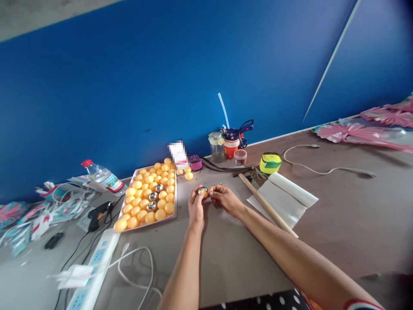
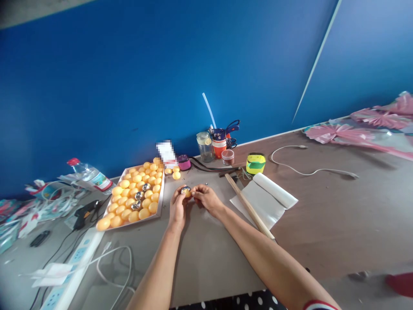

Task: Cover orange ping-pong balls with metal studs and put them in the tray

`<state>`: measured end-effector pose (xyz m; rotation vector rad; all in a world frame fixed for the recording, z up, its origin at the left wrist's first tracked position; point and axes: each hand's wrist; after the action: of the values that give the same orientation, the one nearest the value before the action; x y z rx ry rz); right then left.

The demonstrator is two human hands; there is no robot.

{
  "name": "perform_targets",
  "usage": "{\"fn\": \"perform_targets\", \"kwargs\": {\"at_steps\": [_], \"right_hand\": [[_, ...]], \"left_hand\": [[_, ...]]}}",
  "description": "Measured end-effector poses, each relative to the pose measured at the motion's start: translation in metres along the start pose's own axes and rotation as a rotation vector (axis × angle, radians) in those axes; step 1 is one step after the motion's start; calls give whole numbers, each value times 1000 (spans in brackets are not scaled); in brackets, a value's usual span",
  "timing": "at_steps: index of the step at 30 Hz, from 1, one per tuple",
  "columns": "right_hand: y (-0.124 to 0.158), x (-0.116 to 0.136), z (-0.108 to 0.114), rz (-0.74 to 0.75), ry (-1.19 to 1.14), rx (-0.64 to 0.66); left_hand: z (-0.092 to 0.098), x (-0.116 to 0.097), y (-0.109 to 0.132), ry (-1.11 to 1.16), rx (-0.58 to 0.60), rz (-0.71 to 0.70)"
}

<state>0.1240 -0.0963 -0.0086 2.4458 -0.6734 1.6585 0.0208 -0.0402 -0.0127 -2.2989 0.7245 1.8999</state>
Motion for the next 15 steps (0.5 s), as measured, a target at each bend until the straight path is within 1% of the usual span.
{"fn": "perform_targets", "kwargs": {"at_steps": [2, 8, 13, 15], "right_hand": [[0, -1, 1, 2, -2, -3], [-1, -1, 2, -18, -24, -3], [-1, 0, 3, -62, -84, 9], [-2, 0, 4, -70, -113, 10]], "left_hand": [[0, 0, 0, 5, 21, 9], [0, 0, 1, 2, 32, 19], [-1, -2, 3, -9, 23, 21], [-1, -2, 3, -11, 3, 25]]}}
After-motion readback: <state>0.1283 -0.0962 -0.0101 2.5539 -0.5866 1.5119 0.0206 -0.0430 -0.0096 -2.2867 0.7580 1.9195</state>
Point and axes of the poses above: each hand's wrist, its own y-axis away from the middle knuckle, its own z-axis out of the back of the hand, x = y × z, and after that the axes turned 15 degrees about z, right-handed
